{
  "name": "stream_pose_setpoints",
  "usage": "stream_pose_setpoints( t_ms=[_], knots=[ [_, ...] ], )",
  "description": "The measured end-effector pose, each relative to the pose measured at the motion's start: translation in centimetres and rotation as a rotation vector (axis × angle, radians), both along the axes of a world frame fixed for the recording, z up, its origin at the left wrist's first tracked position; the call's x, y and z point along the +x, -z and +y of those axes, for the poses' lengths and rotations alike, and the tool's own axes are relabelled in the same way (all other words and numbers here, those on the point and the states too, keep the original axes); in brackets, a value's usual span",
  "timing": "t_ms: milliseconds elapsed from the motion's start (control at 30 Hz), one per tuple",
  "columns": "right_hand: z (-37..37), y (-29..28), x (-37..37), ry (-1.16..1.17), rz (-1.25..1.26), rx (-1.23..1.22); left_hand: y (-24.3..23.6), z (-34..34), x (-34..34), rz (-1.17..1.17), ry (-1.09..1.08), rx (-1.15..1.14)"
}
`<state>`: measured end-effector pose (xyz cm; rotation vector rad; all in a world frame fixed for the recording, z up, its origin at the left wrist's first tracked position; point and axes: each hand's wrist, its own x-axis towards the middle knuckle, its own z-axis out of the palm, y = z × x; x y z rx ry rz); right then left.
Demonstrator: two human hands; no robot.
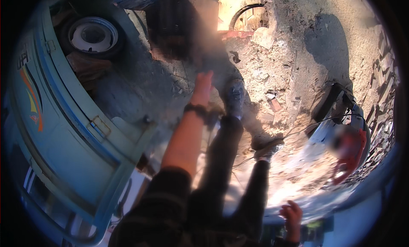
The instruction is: The person uses a circular saw to cut through pieces of wood on a stand, positioning the wood and bringing the blade down to make cuts.
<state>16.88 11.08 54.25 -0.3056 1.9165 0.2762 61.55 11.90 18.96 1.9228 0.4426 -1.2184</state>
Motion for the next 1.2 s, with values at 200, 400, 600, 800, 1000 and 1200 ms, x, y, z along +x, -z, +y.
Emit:
stream_pose_setpoints(
  t_ms=[200, 400, 600, 800, 1000, 1200],
  knots=[
    [0.5, 3.6, 1.4, -0.003, 0.086, 0.028, 8.4, 3.4, 2.3, 0.035, -0.177, 0.062],
    [-0.7, 5.5, 2.8, -0.039, 0.111, 0.112, 11.8, 3.4, 4.3, 0.008, -0.214, 0.091],
    [-0.7, 6.5, 2.6, -0.009, 0.031, 0.044, 13.4, 3.1, 5.8, 0.077, -0.260, 0.081],
    [-2.4, 6.9, 5.0, -0.054, -0.069, 0.044, 10.9, 3.6, 6.2, 0.167, -0.425, -0.042],
    [-5.3, 9.6, 7.5, -0.154, -0.227, 0.022, 3.5, 0.8, 6.9, 0.318, -0.597, -0.325],
    [-10.1, 14.0, 14.7, -0.244, -0.510, -0.125, -2.8, -2.2, 9.9, 0.293, -0.395, -0.377]
  ],
)
